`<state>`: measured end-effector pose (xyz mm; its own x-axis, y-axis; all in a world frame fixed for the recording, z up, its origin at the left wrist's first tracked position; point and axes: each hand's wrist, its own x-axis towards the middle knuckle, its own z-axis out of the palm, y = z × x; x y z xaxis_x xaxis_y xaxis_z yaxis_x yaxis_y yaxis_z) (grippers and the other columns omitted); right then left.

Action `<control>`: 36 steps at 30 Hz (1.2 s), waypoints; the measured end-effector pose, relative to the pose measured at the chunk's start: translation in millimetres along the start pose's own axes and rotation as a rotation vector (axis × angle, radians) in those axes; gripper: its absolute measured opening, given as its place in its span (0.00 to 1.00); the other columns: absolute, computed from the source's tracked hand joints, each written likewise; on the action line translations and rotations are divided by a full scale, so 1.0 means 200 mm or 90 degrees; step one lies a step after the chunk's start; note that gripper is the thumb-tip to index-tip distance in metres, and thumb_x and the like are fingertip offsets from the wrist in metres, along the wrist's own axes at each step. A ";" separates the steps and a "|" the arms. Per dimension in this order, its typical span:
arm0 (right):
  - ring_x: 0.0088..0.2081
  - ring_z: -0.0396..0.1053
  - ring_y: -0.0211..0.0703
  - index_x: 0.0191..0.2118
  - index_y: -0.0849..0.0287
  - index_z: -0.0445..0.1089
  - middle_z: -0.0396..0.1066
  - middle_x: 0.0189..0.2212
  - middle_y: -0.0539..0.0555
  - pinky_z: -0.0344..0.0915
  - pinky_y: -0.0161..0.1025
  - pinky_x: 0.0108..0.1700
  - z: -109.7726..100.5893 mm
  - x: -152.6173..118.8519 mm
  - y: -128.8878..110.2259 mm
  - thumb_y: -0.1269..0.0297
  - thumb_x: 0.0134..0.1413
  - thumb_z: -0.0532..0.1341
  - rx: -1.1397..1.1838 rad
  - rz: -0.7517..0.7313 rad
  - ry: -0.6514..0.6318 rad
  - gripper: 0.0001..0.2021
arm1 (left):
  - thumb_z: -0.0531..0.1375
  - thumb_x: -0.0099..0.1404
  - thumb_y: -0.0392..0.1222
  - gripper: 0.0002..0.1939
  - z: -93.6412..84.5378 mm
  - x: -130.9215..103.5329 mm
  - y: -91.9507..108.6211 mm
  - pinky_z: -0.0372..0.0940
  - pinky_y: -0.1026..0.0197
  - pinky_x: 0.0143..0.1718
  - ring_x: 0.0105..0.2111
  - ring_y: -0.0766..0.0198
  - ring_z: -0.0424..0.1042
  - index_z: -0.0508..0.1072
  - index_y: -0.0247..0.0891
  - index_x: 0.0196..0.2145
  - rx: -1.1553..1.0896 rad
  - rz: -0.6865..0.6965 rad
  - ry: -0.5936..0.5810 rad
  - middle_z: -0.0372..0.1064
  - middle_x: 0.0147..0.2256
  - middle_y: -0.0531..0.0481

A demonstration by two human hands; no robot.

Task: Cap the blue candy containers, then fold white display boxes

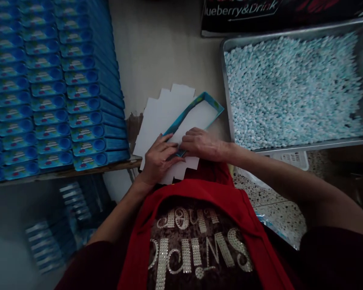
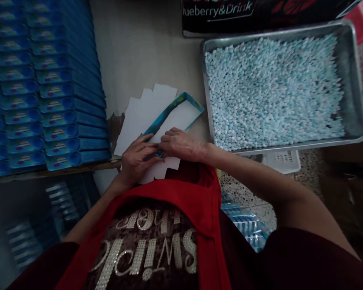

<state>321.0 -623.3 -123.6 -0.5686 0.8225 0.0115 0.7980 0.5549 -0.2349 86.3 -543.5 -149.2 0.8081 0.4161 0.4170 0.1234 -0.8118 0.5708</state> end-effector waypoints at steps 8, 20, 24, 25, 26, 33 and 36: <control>0.48 0.66 0.53 0.48 0.56 0.74 0.73 0.42 0.57 0.61 0.47 0.49 -0.19 -0.21 0.31 0.70 0.73 0.54 -0.079 0.129 -0.023 0.10 | 0.66 0.71 0.39 0.05 0.03 0.01 0.09 0.57 0.28 0.74 0.59 0.49 0.78 0.78 0.42 0.34 0.028 -0.059 -0.028 0.82 0.43 0.49; 0.44 0.72 0.49 0.43 0.56 0.76 0.77 0.40 0.55 0.61 0.43 0.43 -0.30 -0.17 0.36 0.55 0.70 0.63 0.021 0.105 -0.148 0.11 | 0.67 0.66 0.35 0.05 0.02 0.01 0.05 0.64 0.33 0.70 0.54 0.54 0.79 0.76 0.42 0.35 0.065 0.017 0.026 0.79 0.43 0.48; 0.53 0.70 0.55 0.54 0.58 0.75 0.76 0.50 0.60 0.59 0.49 0.53 -0.34 0.02 0.32 0.52 0.73 0.60 -0.048 0.109 -0.013 0.16 | 0.66 0.68 0.36 0.06 0.01 0.03 0.04 0.60 0.32 0.73 0.45 0.60 0.80 0.74 0.42 0.33 0.042 0.022 -0.013 0.77 0.36 0.53; 0.54 0.69 0.55 0.54 0.59 0.75 0.76 0.51 0.60 0.58 0.49 0.54 -0.32 0.09 0.31 0.55 0.73 0.59 -0.065 0.086 -0.026 0.15 | 0.66 0.69 0.35 0.06 0.01 0.03 0.03 0.59 0.33 0.74 0.43 0.61 0.80 0.74 0.42 0.33 0.038 0.023 -0.015 0.77 0.35 0.54; 0.53 0.69 0.55 0.52 0.59 0.76 0.76 0.50 0.60 0.58 0.49 0.54 -0.30 0.15 0.32 0.57 0.73 0.59 -0.076 0.061 -0.056 0.13 | 0.66 0.68 0.35 0.06 0.01 0.04 0.03 0.59 0.33 0.74 0.43 0.61 0.80 0.74 0.42 0.33 0.035 0.023 -0.014 0.77 0.35 0.54; 0.44 0.72 0.50 0.45 0.60 0.78 0.79 0.42 0.59 0.59 0.46 0.46 -0.19 0.32 0.31 0.63 0.71 0.57 -0.124 0.025 -0.165 0.12 | 0.66 0.70 0.39 0.08 0.03 0.02 -0.01 0.59 0.38 0.74 0.41 0.63 0.78 0.74 0.43 0.32 -0.008 -0.015 -0.021 0.76 0.34 0.54; 0.42 0.73 0.49 0.43 0.58 0.78 0.80 0.39 0.59 0.60 0.47 0.45 -0.14 0.33 0.25 0.71 0.71 0.53 -0.124 0.034 -0.151 0.14 | 0.65 0.70 0.39 0.09 0.03 0.02 -0.02 0.60 0.38 0.73 0.40 0.63 0.78 0.74 0.42 0.30 -0.024 -0.011 -0.028 0.76 0.34 0.54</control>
<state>329.3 -537.5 -108.0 -0.5371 0.8120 -0.2282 0.8383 0.5439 -0.0377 91.3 -540.7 -154.2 0.8306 0.4111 0.3756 0.1170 -0.7882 0.6042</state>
